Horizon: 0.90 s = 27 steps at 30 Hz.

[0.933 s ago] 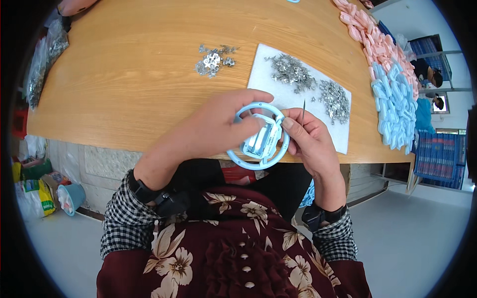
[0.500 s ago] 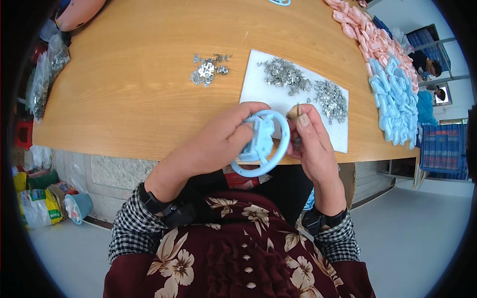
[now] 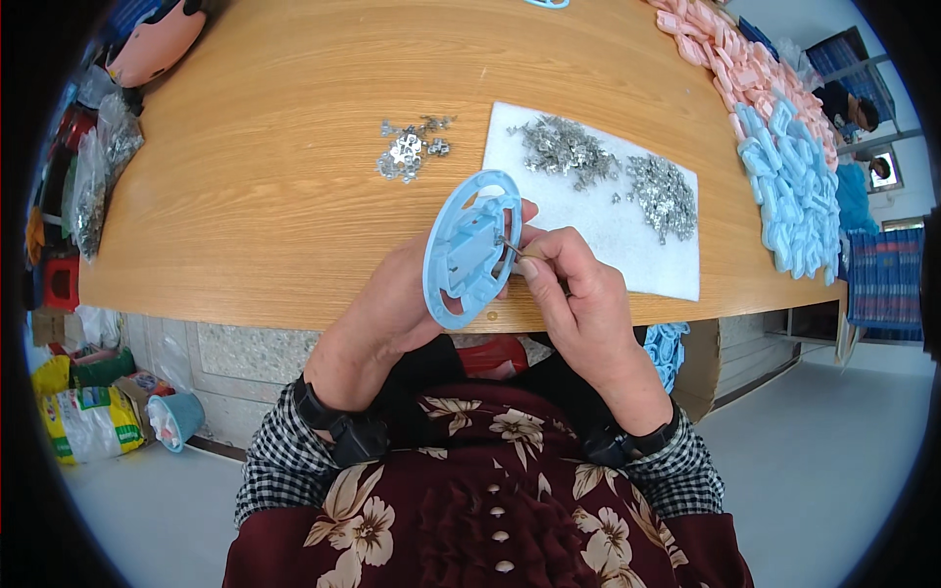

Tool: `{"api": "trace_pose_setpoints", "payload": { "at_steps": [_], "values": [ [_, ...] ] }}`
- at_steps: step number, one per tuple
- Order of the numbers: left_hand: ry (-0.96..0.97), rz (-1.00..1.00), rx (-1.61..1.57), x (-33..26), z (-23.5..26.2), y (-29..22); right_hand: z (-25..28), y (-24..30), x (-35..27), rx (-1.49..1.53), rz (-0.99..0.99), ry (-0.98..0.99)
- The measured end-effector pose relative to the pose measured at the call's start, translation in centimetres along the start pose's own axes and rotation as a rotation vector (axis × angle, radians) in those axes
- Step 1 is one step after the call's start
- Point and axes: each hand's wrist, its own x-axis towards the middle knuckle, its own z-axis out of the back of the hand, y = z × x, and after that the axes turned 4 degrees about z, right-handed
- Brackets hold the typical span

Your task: Assembling small metal clips onto a circular blue plastic frame using a small hand tool.

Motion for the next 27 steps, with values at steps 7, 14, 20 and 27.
{"api": "trace_pose_setpoints", "payload": {
  "at_steps": [7,14,20,27],
  "values": [
    [0.035,0.022,0.044,-0.4,-0.2,0.5,0.6,0.0,0.4,0.016,-0.055,0.055],
    [0.033,0.040,-0.122,0.0,0.3,1.0,0.1,-0.8,-0.1,0.122,-0.055,0.019],
    [-0.009,0.051,-0.066,0.0,-0.4,0.8,0.2,-1.1,0.1,-0.037,0.023,0.028],
    [0.016,0.061,0.008,-0.2,-0.2,0.8,0.9,-1.2,0.1,0.113,-0.132,0.113]
  ]
}}
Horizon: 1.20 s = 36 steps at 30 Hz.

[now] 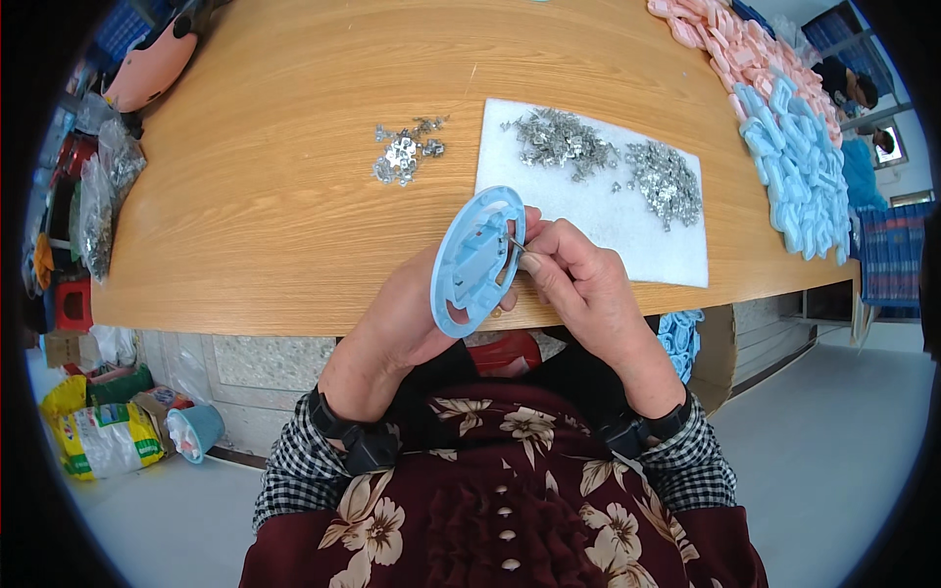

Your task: Assembling small metal clips onto a circular blue plastic frame using a small hand tool.

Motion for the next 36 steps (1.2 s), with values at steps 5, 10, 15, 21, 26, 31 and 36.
{"api": "trace_pose_setpoints", "payload": {
  "at_steps": [5,10,15,21,26,31,36],
  "values": [
    [0.075,0.035,-0.193,0.4,0.5,0.0,0.4,-0.4,-0.4,0.260,-0.049,-0.140],
    [0.260,0.177,-0.392,0.7,1.7,0.8,1.7,0.9,0.4,0.312,0.041,-0.247],
    [0.139,0.263,-0.230,0.5,-0.6,0.2,3.1,0.7,0.3,0.449,-0.156,-0.045],
    [-0.201,-0.159,0.319,0.5,-2.3,0.2,2.7,0.1,-0.6,0.497,-0.150,-0.119],
    [-0.345,-0.225,0.719,0.5,-3.7,-0.1,2.5,0.1,-1.1,0.448,-0.155,-0.145],
    [-0.372,-0.292,0.968,0.9,-2.9,-0.1,2.1,-0.1,-1.2,0.434,-0.160,-0.128],
    [-0.389,-0.191,0.989,0.9,-3.2,-0.5,1.9,0.0,-1.3,0.386,-0.179,-0.131]
  ]
}}
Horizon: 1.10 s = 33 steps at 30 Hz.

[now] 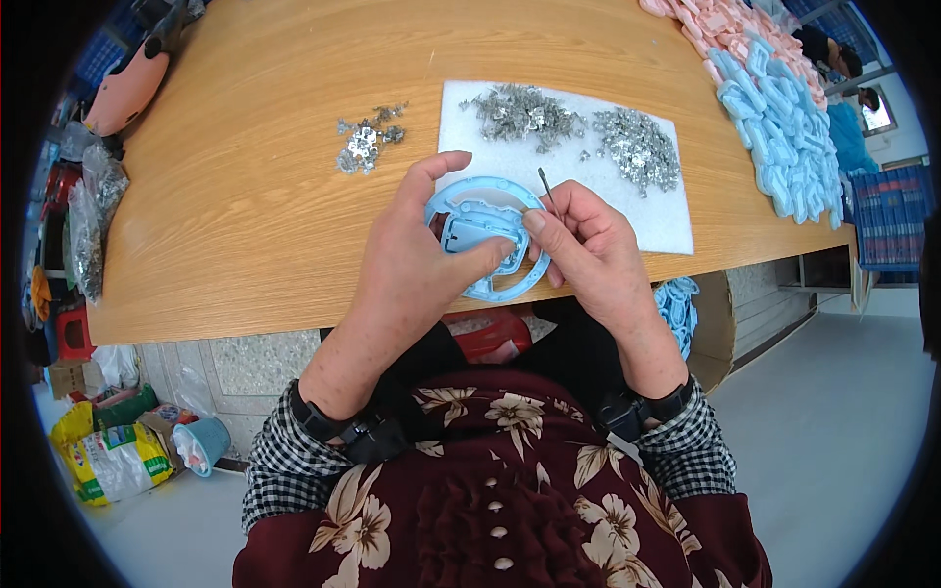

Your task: Assembling small metal clips onto a circular blue plastic frame using a small hand tool.

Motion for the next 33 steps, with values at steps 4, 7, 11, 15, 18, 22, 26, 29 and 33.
{"api": "trace_pose_setpoints", "payload": {
  "at_steps": [4,7,11,15,18,22,26,29,33],
  "values": [
    [0.037,0.052,-0.050,0.2,0.0,0.2,-0.1,-0.4,0.1,-0.030,0.019,-0.007],
    [0.053,0.057,-0.039,0.3,0.0,0.4,-0.2,-0.5,0.2,-0.049,0.047,-0.011],
    [0.059,0.057,-0.053,0.3,-0.1,0.8,-0.2,-0.6,0.2,-0.082,0.030,-0.017],
    [0.050,0.038,0.024,0.4,-0.3,0.8,-0.2,-1.0,0.3,-0.114,0.047,-0.032],
    [0.021,0.011,0.070,0.5,-0.5,0.9,0.0,-1.3,0.5,-0.193,0.069,-0.048],
    [0.055,-0.049,0.042,0.8,-0.4,1.6,0.2,-0.9,0.5,-0.099,0.060,-0.029],
    [0.096,0.028,-0.220,0.9,-0.2,1.5,0.3,-0.5,0.6,0.004,0.048,-0.033],
    [0.080,0.166,-0.256,1.1,0.1,1.1,0.2,-0.3,0.1,0.080,0.059,-0.056],
    [0.074,0.175,-0.424,1.1,0.4,1.4,0.4,-0.8,-0.4,0.106,0.016,-0.020]
  ]
}}
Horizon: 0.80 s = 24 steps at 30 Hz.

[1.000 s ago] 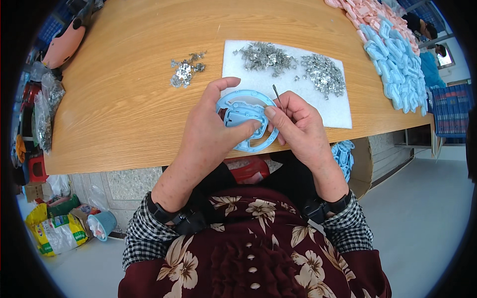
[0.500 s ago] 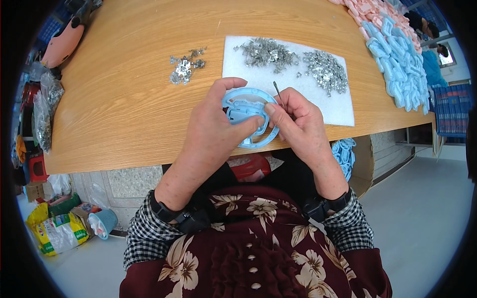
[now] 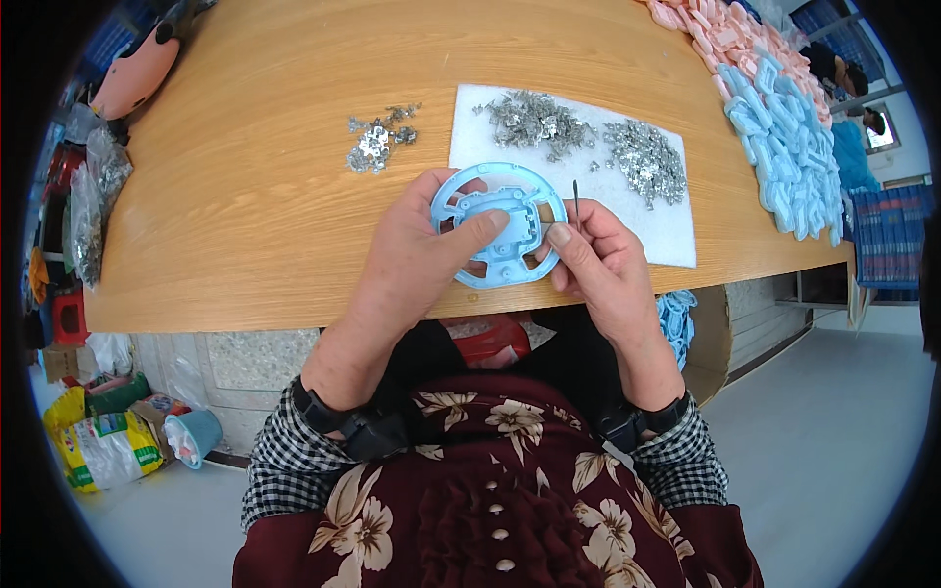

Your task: Assembling small metal clips onto a circular blue plastic frame using a small hand tool.

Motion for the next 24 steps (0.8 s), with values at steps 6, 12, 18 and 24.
{"api": "trace_pose_setpoints", "payload": {
  "at_steps": [6,12,18,24],
  "values": [
    [0.128,0.010,0.185,0.3,0.3,-1.8,1.0,0.2,0.3,-0.063,-0.016,0.058],
    [0.225,0.056,0.381,1.1,0.8,-2.0,1.0,0.4,0.3,-0.155,-0.031,0.130],
    [0.206,0.075,0.379,1.3,0.8,-1.4,1.7,-0.4,0.1,-0.549,0.245,-0.050],
    [0.160,0.062,0.412,1.4,0.6,-1.0,0.9,0.9,-0.1,-0.961,0.306,0.025]
  ]
}}
